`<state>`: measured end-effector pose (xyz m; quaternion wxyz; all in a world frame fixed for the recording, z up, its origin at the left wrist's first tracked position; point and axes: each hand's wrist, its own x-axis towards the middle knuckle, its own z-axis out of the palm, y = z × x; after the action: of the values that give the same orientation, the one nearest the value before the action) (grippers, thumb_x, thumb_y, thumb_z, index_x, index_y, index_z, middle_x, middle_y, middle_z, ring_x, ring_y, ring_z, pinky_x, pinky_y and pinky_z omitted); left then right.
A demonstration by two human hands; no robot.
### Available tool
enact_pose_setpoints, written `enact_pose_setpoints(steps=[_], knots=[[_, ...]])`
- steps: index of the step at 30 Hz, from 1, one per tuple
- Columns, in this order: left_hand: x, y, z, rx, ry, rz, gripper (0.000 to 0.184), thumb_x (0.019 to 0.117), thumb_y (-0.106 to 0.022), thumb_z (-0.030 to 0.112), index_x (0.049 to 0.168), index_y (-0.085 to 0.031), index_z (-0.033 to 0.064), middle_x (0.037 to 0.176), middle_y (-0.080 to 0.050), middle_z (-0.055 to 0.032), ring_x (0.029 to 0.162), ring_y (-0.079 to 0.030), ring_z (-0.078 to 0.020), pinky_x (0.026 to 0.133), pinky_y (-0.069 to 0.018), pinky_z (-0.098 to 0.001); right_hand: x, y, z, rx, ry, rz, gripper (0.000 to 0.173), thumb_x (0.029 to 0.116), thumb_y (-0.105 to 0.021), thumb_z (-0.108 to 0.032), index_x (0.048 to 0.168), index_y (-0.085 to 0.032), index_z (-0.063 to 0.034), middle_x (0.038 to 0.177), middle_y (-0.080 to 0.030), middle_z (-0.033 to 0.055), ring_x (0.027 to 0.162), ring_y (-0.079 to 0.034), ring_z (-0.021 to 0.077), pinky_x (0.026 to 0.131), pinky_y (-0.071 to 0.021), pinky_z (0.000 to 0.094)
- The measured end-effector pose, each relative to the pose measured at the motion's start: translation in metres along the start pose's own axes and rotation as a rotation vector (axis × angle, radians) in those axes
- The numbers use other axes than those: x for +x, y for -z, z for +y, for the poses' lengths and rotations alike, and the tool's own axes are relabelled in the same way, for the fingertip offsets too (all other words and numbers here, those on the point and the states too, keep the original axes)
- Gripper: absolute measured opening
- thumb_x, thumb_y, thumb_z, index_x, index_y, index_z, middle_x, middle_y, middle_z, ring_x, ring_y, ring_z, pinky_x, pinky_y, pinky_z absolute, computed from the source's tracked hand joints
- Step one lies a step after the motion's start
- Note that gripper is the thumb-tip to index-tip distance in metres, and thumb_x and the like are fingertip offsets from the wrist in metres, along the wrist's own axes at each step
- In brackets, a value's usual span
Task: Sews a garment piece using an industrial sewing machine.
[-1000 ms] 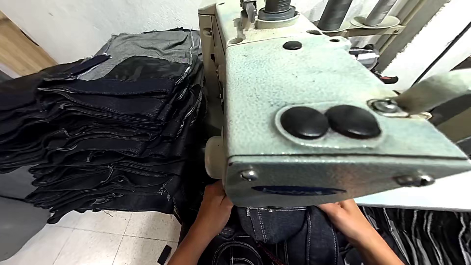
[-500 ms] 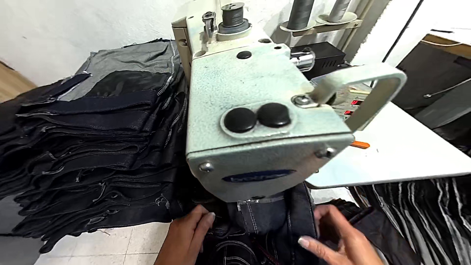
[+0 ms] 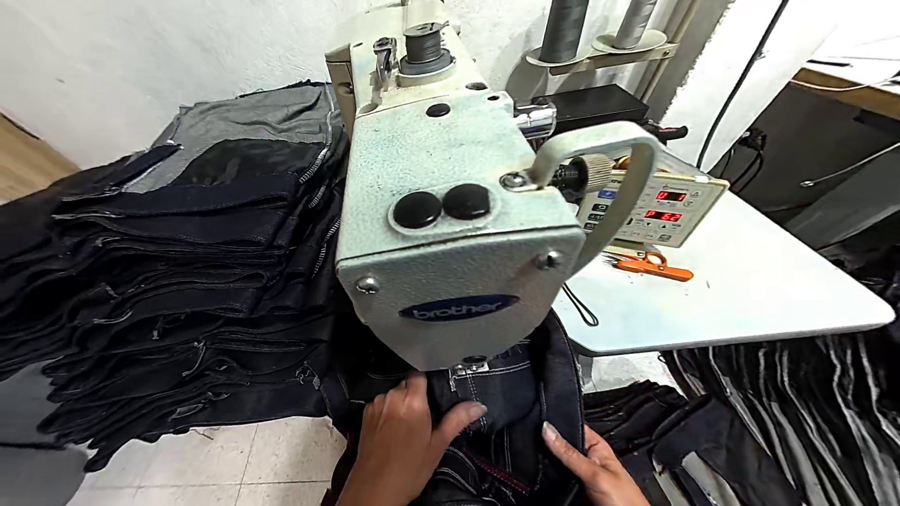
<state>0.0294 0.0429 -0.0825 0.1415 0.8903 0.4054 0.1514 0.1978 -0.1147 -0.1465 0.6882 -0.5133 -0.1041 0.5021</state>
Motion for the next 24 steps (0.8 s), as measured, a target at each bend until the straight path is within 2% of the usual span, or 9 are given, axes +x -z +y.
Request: enact_pose_setpoints(steps=[3, 6, 9, 12, 14, 16, 19, 21, 24], knots=[[0.012, 0.001, -0.003, -0.233, 0.127, -0.117, 0.074, 0.0893, -0.056, 0.071, 0.085, -0.068, -0.0017, 0.062, -0.058, -0.0077, 0.060, -0.062, -0.0246, 0.062, -0.0522, -0.0483, 0.023, 0.038, -0.007, -0.156, 0.076, -0.051, 0.014, 0.1027, -0.052, -0.015, 0.103, -0.066, -0.0148, 0.087, -0.076, -0.0054, 0.081, -0.073, 0.0057, 0.077, -0.0624, 0.0297], [0.004, -0.001, -0.019, -0.578, 0.161, -0.128, 0.047, 0.0935, -0.063, 0.054, 0.079, -0.067, 0.0101, 0.058, -0.055, 0.0061, 0.049, -0.054, -0.0061, 0.051, -0.0500, -0.0286, 0.063, 0.102, -0.071, -0.462, 0.251, 0.004, 0.031, 0.1010, -0.053, -0.051, 0.086, -0.069, -0.0293, 0.078, -0.070, -0.0144, 0.071, -0.066, -0.0023, 0.064, -0.0571, 0.0212], [-0.021, 0.006, -0.039, -0.739, 0.238, -0.039, 0.032, 0.0940, -0.066, 0.038, 0.093, -0.074, 0.0067, 0.068, -0.067, 0.0040, 0.051, -0.058, -0.0034, 0.048, -0.0518, -0.0251, 0.098, 0.108, -0.137, -0.823, 0.557, -0.032, 0.032, 0.0987, -0.051, -0.015, 0.069, -0.061, -0.0166, 0.060, -0.059, -0.0112, 0.053, -0.053, -0.0041, 0.051, -0.0458, 0.0151], [-0.039, 0.023, -0.088, -0.865, 0.445, 0.101, 0.014, 0.0936, -0.064, 0.020, 0.096, -0.072, 0.0082, 0.073, -0.069, 0.0064, 0.051, -0.057, -0.0010, 0.047, -0.0495, -0.0213, 0.136, 0.038, -0.130, -1.123, 0.844, -0.109, 0.028, 0.0912, -0.064, -0.027, 0.069, -0.064, -0.0096, 0.059, -0.056, -0.0054, 0.054, -0.053, 0.0025, 0.052, -0.0444, 0.0285], [-0.050, 0.031, -0.126, -0.839, 0.478, 0.177, 0.014, 0.0939, -0.061, 0.019, 0.093, -0.072, 0.0104, 0.070, -0.068, 0.0093, 0.050, -0.055, 0.0018, 0.046, -0.0470, -0.0182, 0.153, -0.016, -0.113, -1.143, 0.958, -0.181, 0.023, 0.0927, -0.066, -0.021, 0.081, -0.070, -0.0016, 0.066, -0.064, 0.0074, 0.059, -0.061, 0.0165, 0.058, -0.0495, 0.0406], [-0.060, 0.032, -0.144, -0.776, 0.436, 0.157, 0.017, 0.0941, -0.062, 0.024, 0.091, -0.072, 0.0109, 0.066, -0.065, 0.0118, 0.049, -0.053, 0.0037, 0.047, -0.0467, -0.0169, 0.183, -0.044, -0.104, -1.083, 0.920, -0.289, 0.014, 0.0928, -0.066, -0.008, 0.092, -0.072, 0.0046, 0.078, -0.069, 0.0162, 0.070, -0.068, 0.0259, 0.069, -0.0547, 0.0491], [-0.063, 0.022, -0.130, -0.711, 0.371, 0.118, 0.025, 0.0934, -0.064, 0.031, 0.090, -0.073, 0.0076, 0.063, -0.063, 0.0101, 0.049, -0.052, 0.0034, 0.047, -0.0471, -0.0190, 0.199, -0.049, -0.108, -1.010, 0.801, -0.262, 0.014, 0.0929, -0.059, 0.000, 0.088, -0.070, 0.0083, 0.077, -0.068, 0.0135, 0.070, -0.063, 0.0159, 0.072, -0.0526, 0.0360], [-0.054, 0.015, -0.119, -0.686, 0.280, 0.147, 0.028, 0.0946, -0.064, 0.032, 0.089, -0.073, 0.0061, 0.063, -0.062, 0.0089, 0.048, -0.052, 0.0037, 0.046, -0.0465, -0.0191, 0.197, -0.041, -0.117, -1.074, 0.572, -0.159, 0.017, 0.0960, -0.055, 0.004, 0.091, -0.068, 0.0147, 0.084, -0.069, 0.0214, 0.077, -0.064, 0.0200, 0.080, -0.0506, 0.0367], [-0.035, 0.013, -0.123, -0.749, 0.240, 0.191, 0.023, 0.0953, -0.064, 0.030, 0.092, -0.074, 0.0098, 0.065, -0.063, 0.0126, 0.049, -0.052, 0.0066, 0.046, -0.0454, -0.0147, 0.199, -0.040, -0.123, -1.114, 0.094, 0.175, 0.028, 0.1070, -0.044, 0.000, 0.118, -0.059, 0.0199, 0.116, -0.064, 0.0306, 0.101, -0.061, 0.0217, 0.097, -0.0441, 0.0293]])
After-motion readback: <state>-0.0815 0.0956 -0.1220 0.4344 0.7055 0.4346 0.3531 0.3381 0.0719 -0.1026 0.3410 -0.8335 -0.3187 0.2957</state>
